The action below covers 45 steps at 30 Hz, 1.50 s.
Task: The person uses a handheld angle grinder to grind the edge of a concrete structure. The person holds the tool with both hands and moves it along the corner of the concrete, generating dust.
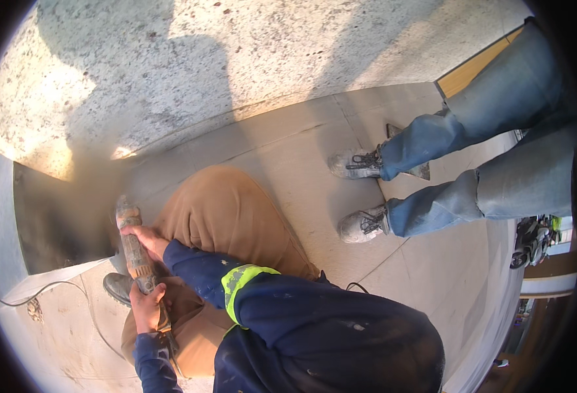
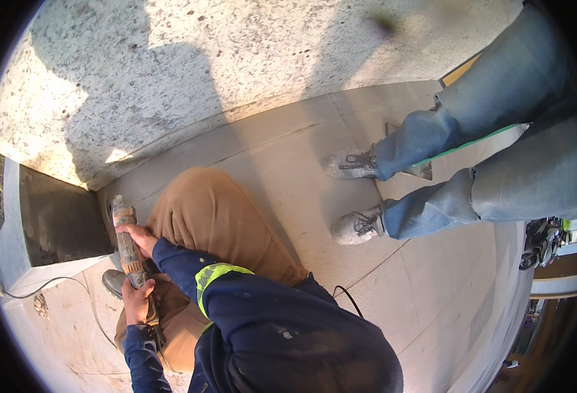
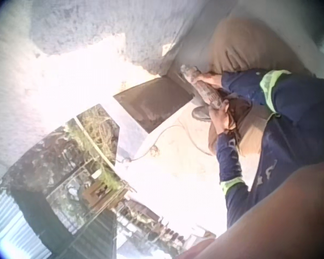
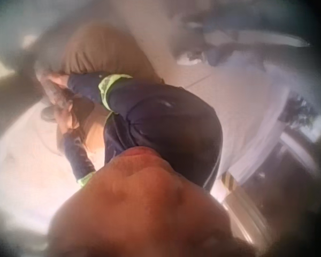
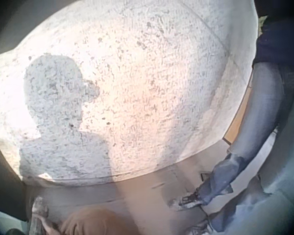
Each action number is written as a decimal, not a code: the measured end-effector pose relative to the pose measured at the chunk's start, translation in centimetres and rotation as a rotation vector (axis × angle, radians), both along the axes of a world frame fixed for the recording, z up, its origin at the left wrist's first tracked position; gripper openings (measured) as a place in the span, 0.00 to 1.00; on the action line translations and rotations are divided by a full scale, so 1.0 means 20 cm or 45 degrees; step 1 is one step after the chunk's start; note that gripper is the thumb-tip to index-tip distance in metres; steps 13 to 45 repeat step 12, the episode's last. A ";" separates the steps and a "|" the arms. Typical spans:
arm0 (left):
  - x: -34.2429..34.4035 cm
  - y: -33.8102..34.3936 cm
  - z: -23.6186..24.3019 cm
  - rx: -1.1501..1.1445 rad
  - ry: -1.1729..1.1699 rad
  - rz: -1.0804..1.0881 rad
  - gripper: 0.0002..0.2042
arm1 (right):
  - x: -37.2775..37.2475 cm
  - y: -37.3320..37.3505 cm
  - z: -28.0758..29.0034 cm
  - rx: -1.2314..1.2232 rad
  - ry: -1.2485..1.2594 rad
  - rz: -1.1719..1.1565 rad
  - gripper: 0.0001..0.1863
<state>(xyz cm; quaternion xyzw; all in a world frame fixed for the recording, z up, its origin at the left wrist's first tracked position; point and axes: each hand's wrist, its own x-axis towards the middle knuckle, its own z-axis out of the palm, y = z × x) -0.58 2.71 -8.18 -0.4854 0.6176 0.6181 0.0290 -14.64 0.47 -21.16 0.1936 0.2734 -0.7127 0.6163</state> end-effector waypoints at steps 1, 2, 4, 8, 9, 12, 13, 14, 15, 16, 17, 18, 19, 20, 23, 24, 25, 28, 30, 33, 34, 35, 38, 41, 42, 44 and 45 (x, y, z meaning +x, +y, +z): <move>0.00 0.00 0.00 0.002 0.001 -0.005 0.15 | 0.00 0.00 0.01 0.004 0.028 -0.017 0.21; 0.00 0.00 -0.01 0.004 0.002 0.001 0.16 | -0.01 0.01 0.01 -0.002 0.041 0.016 0.20; -0.02 0.01 0.00 0.017 -0.005 0.013 0.16 | -0.05 0.03 0.00 -0.046 -0.017 0.054 0.20; -0.04 0.00 -0.10 0.144 0.087 0.140 0.19 | -0.07 0.03 -0.09 -0.058 -0.031 0.141 0.25; -0.10 0.00 0.01 -0.005 -0.151 0.048 0.20 | -0.06 0.08 -0.02 -0.086 0.026 0.140 0.27; 0.27 -0.12 -0.16 -0.350 -0.175 -0.046 0.22 | 0.09 0.01 0.28 -0.231 0.026 0.391 0.27; 0.27 -0.12 -0.16 -0.350 -0.175 -0.046 0.22 | 0.09 0.01 0.28 -0.231 0.026 0.391 0.27; 0.27 -0.12 -0.16 -0.350 -0.175 -0.046 0.22 | 0.09 0.01 0.28 -0.231 0.026 0.391 0.27; 0.27 -0.12 -0.16 -0.350 -0.175 -0.046 0.22 | 0.09 0.01 0.28 -0.231 0.026 0.391 0.27; 0.27 -0.12 -0.16 -0.350 -0.175 -0.046 0.22 | 0.09 0.01 0.28 -0.231 0.026 0.391 0.27; 0.27 -0.12 -0.16 -0.350 -0.175 -0.046 0.22 | 0.09 0.01 0.28 -0.231 0.026 0.391 0.27; 0.27 -0.12 -0.16 -0.350 -0.175 -0.046 0.22 | 0.09 0.01 0.28 -0.231 0.026 0.391 0.27; 0.27 -0.12 -0.16 -0.350 -0.175 -0.046 0.22 | 0.09 0.01 0.28 -0.231 0.026 0.391 0.27; 0.27 -0.12 -0.16 -0.350 -0.175 -0.046 0.22 | 0.09 0.01 0.28 -0.231 0.026 0.391 0.27; 0.27 -0.12 -0.16 -0.350 -0.175 -0.046 0.22 | 0.09 0.01 0.28 -0.231 0.026 0.391 0.27; 0.27 -0.12 -0.16 -0.350 -0.175 -0.046 0.22 | 0.09 0.01 0.28 -0.231 0.026 0.391 0.27; 0.27 -0.12 -0.16 -0.350 -0.175 -0.046 0.22 | 0.09 0.01 0.28 -0.231 0.026 0.391 0.27; 0.27 -0.12 -0.16 -0.350 -0.175 -0.046 0.22 | 0.09 0.01 0.28 -0.231 0.026 0.391 0.27; 0.27 -0.12 -0.16 -0.350 -0.175 -0.046 0.22 | 0.09 0.01 0.28 -0.231 0.026 0.391 0.27; 0.27 -0.12 -0.16 -0.350 -0.175 -0.046 0.22 | 0.09 0.01 0.28 -0.231 0.026 0.391 0.27; 0.27 -0.12 -0.16 -0.350 -0.175 -0.046 0.22 | 0.09 0.01 0.28 -0.231 0.026 0.391 0.27; 0.27 -0.12 -0.16 -0.350 -0.175 -0.046 0.22 | 0.09 0.01 0.28 -0.231 0.026 0.391 0.27; 0.27 -0.12 -0.16 -0.350 -0.175 -0.046 0.22 | 0.09 0.01 0.28 -0.231 0.026 0.391 0.27; 0.27 -0.12 -0.16 -0.350 -0.175 -0.046 0.22 | 0.09 0.01 0.28 -0.231 0.026 0.391 0.27; 0.27 -0.12 -0.16 -0.350 -0.175 -0.046 0.22 | 0.09 0.01 0.28 -0.231 0.026 0.391 0.27; 0.27 -0.12 -0.16 -0.350 -0.175 -0.046 0.22 | 0.09 0.01 0.28 -0.231 0.026 0.391 0.27; 0.27 -0.12 -0.16 -0.350 -0.175 -0.046 0.22 | 0.09 0.01 0.28 -0.231 0.026 0.391 0.27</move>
